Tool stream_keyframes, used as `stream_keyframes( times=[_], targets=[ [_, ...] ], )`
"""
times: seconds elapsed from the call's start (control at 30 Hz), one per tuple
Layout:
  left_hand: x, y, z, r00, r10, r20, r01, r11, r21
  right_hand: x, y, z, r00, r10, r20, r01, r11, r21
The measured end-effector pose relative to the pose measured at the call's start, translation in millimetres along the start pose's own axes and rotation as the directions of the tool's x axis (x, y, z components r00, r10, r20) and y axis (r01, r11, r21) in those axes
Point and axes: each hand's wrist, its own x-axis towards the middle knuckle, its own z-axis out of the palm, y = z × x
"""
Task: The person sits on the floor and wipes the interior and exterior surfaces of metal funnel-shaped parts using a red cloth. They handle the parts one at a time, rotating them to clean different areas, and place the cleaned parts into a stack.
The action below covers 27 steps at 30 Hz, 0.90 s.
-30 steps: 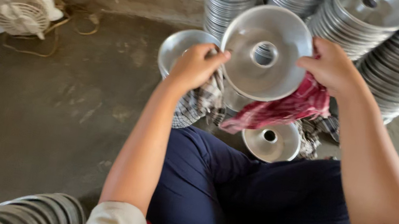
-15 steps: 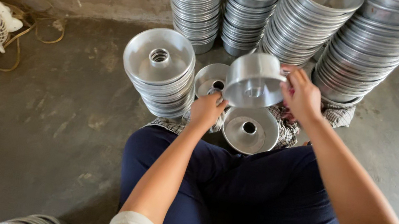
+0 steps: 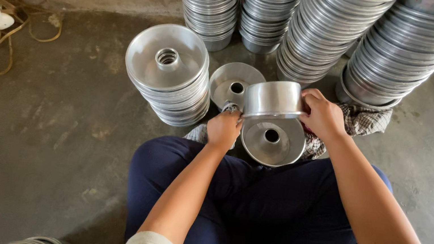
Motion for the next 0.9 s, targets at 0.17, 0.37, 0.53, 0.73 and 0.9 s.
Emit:
stream_keyframes(
  times=[0.17, 0.37, 0.53, 0.73, 0.9],
  targets=[
    [2, 12, -17, 0.979, -0.100, 0.177, 0.106, 0.994, -0.027, 4, 8, 10, 0.975, 0.166, -0.148, -0.146, 0.979, 0.140],
    [10, 11, -78, 0.834, -0.368, 0.410, 0.531, 0.335, -0.779, -2, 33, 4, 0.853, 0.510, -0.106, -0.425, 0.799, 0.425],
    [16, 8, -101, 0.858, -0.178, 0.483, 0.130, -0.833, -0.538, 1, 46, 19, 0.842, 0.515, 0.159, -0.456, 0.523, 0.720],
    [8, 23, -77, 0.877, -0.233, 0.421, 0.034, -0.842, -0.538, 1, 66, 33, 0.769, 0.501, 0.396, -0.583, 0.297, 0.757],
    [1, 19, -56, 0.871, 0.007, 0.491, 0.242, -0.876, -0.418, 5, 60, 19, 0.733, 0.484, 0.478, -0.640, 0.254, 0.725]
  ],
)
